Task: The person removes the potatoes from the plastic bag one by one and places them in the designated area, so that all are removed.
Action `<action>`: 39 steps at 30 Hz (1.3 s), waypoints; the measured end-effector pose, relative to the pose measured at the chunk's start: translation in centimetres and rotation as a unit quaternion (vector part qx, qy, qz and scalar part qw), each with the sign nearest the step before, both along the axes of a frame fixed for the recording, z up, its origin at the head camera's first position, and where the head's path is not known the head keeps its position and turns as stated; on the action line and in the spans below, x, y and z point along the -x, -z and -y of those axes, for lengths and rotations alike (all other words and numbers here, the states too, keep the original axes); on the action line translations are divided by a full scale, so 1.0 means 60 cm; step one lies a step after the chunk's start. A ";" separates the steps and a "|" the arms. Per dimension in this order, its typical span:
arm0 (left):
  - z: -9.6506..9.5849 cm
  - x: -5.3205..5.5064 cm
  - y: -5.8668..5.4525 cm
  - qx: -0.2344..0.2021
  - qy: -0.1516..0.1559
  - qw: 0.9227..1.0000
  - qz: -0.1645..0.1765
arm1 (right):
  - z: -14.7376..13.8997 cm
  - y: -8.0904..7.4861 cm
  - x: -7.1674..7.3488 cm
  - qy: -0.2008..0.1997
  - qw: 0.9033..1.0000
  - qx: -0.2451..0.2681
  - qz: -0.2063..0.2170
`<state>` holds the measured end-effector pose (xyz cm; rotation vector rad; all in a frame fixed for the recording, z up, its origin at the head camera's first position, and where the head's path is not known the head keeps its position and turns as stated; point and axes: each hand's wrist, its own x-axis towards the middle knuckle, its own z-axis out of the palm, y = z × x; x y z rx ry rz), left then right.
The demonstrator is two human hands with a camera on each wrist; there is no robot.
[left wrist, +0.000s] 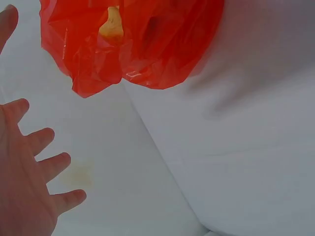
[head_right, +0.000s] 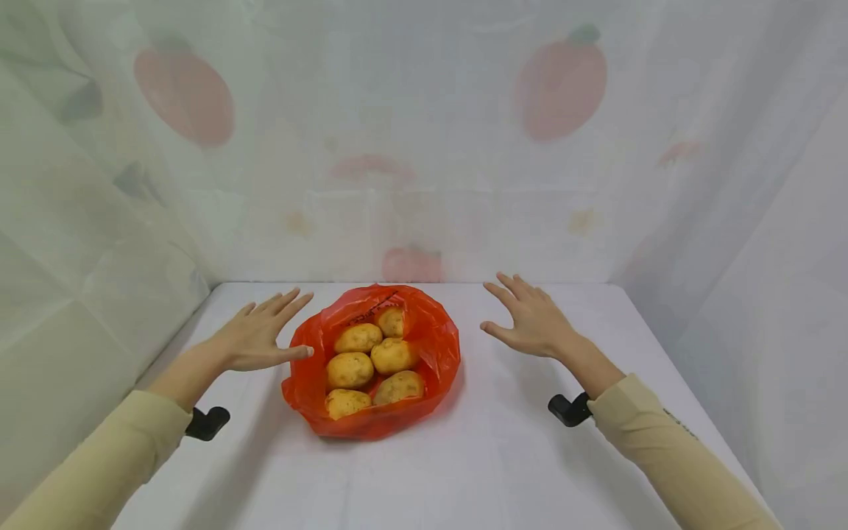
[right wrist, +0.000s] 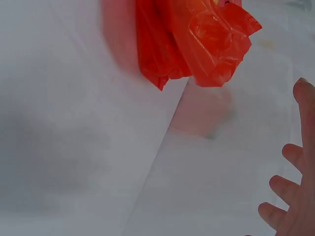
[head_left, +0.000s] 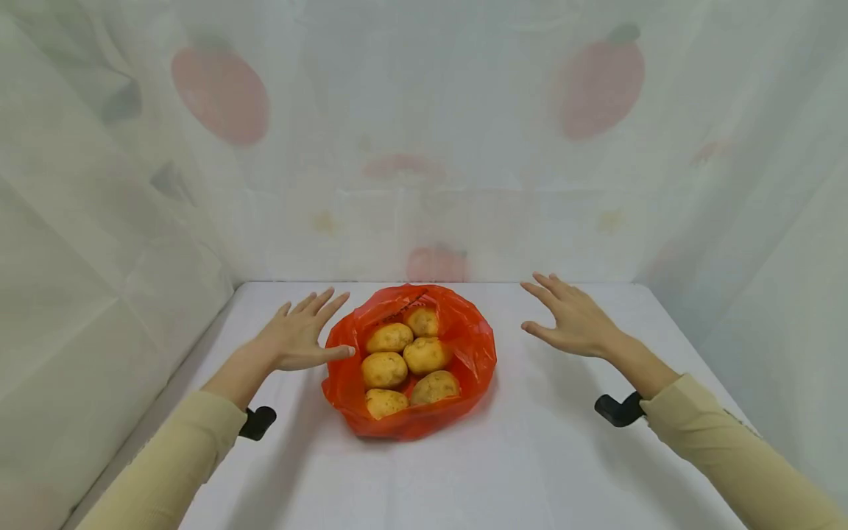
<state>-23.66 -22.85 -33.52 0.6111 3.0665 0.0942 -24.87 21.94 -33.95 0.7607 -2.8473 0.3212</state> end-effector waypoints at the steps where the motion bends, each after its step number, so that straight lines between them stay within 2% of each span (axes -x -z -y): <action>1: 0.000 0.000 0.003 -0.004 0.000 1.000 -0.002 | 0.002 0.001 0.000 -0.003 1.000 0.004 -0.008; 8: 0.004 -0.003 0.025 -0.048 0.000 0.999 -0.004 | 0.018 0.001 -0.006 -0.017 0.999 0.035 -0.034; 17: 0.009 -0.001 0.054 -0.111 -0.037 0.993 0.031 | 0.041 -0.002 -0.015 -0.042 0.996 0.062 -0.044; 27: 0.004 -0.006 0.065 -0.180 -0.037 0.979 0.084 | 0.061 -0.003 -0.014 -0.059 0.992 0.092 -0.057; 35: -0.008 -0.015 0.071 -0.193 -0.023 0.974 0.119 | 0.077 0.004 -0.015 -0.066 0.991 0.111 -0.043; 39: -0.015 -0.018 0.073 -0.199 -0.028 0.971 0.128 | 0.088 0.010 -0.014 -0.079 0.989 0.120 -0.043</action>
